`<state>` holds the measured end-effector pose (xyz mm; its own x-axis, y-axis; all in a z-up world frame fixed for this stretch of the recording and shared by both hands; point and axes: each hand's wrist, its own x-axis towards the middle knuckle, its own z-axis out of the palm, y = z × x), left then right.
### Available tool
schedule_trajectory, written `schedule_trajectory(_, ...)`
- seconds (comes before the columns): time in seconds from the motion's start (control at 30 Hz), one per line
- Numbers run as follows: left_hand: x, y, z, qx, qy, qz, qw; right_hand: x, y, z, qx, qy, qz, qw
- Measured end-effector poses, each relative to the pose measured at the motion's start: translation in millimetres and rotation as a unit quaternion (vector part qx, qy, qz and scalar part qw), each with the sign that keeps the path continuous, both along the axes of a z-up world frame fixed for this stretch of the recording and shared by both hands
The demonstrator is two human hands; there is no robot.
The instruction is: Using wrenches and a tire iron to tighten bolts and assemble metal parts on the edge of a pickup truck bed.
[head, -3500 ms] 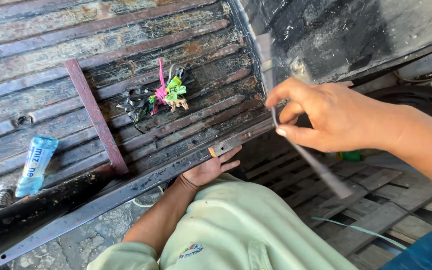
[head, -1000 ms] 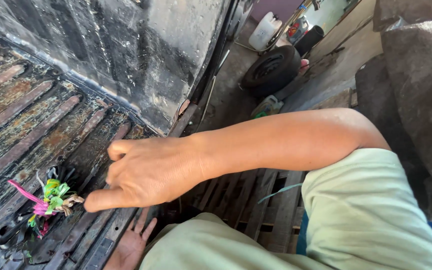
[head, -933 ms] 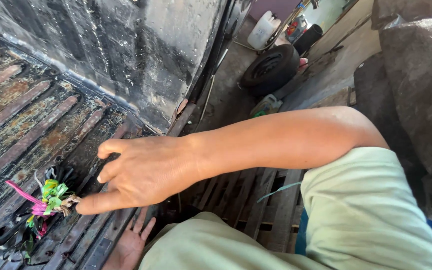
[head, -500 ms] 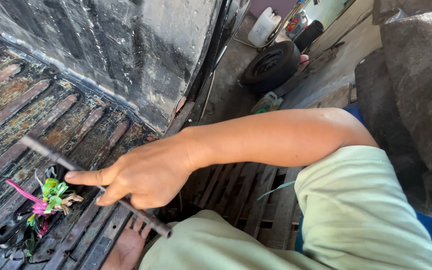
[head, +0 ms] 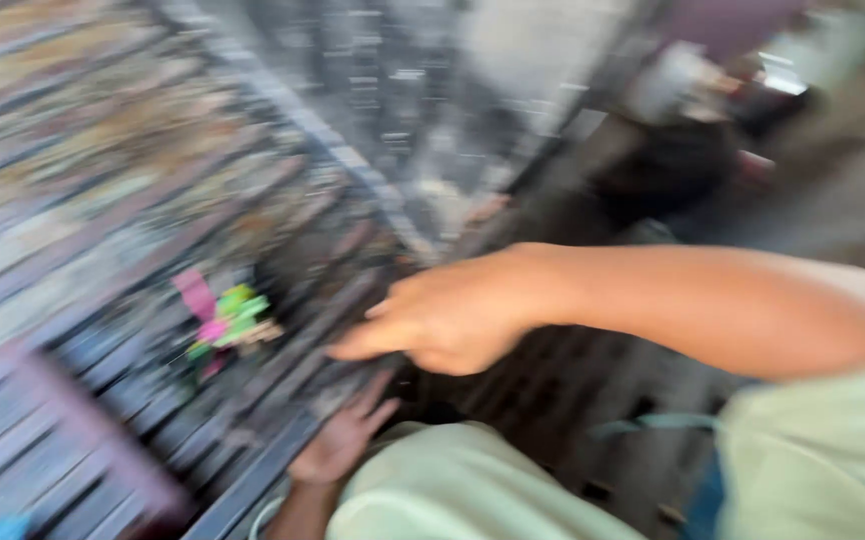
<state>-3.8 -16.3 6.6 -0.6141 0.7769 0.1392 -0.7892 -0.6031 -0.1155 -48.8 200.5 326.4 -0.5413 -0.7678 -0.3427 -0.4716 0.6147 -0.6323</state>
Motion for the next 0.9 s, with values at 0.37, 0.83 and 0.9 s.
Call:
schedule_trajectory(0.37,-1,18,-20,-0.079,0.011,-0.035,0.996,13,9,-6,0.004,0.307,-0.003,0.952)
schedule_trajectory(0.83,-2,25,-11,-0.066,0.007,-0.023,0.998,36,8,-48,-0.243,0.15,-0.367,0.885)
schedule_trajectory(0.9,-4,25,-7,-0.059,0.009,-0.028,0.998,37,14,-60,-0.299,0.097,-0.431,0.846)
